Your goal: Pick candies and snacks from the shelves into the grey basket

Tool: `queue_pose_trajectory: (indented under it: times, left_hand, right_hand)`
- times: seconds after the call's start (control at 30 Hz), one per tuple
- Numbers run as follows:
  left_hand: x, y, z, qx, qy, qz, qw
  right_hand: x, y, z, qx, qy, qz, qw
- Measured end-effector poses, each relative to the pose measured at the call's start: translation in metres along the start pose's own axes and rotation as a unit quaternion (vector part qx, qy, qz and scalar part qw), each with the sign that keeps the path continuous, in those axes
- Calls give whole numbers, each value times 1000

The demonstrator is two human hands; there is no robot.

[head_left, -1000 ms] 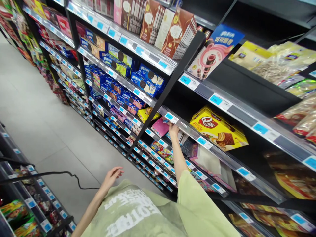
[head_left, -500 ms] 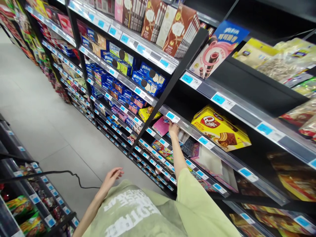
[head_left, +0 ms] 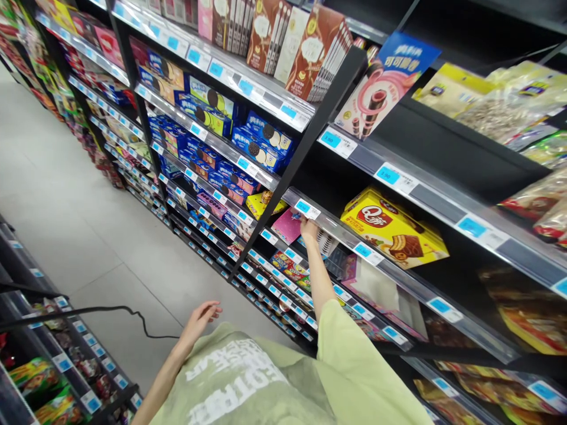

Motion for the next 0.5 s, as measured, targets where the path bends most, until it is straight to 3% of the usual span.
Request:
queue_pose_trajectory:
  times: [0.1, 0.27, 0.5]
  left_hand:
    - [8, 1, -2, -36, 25, 25, 999]
    - [24, 13, -17, -256, 112, 144, 949]
    - [29, 17, -16, -291, 124, 198, 928]
  right_hand:
    - [-2, -1, -1, -15, 17, -1, 1000]
    - [-6, -2, 0, -16, 28, 1, 999]
    - [-6, 4, 7, -30, 49, -1, 998]
Point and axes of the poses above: each hand's wrist, its own z-axis towards the middle knuckle, its own y-axis out of the palm, x = y × z, the point moved 2 cm from there along z, towards the middle knuckle, and after that the axes turned 10 degrees about z, right-handed, at the moved point
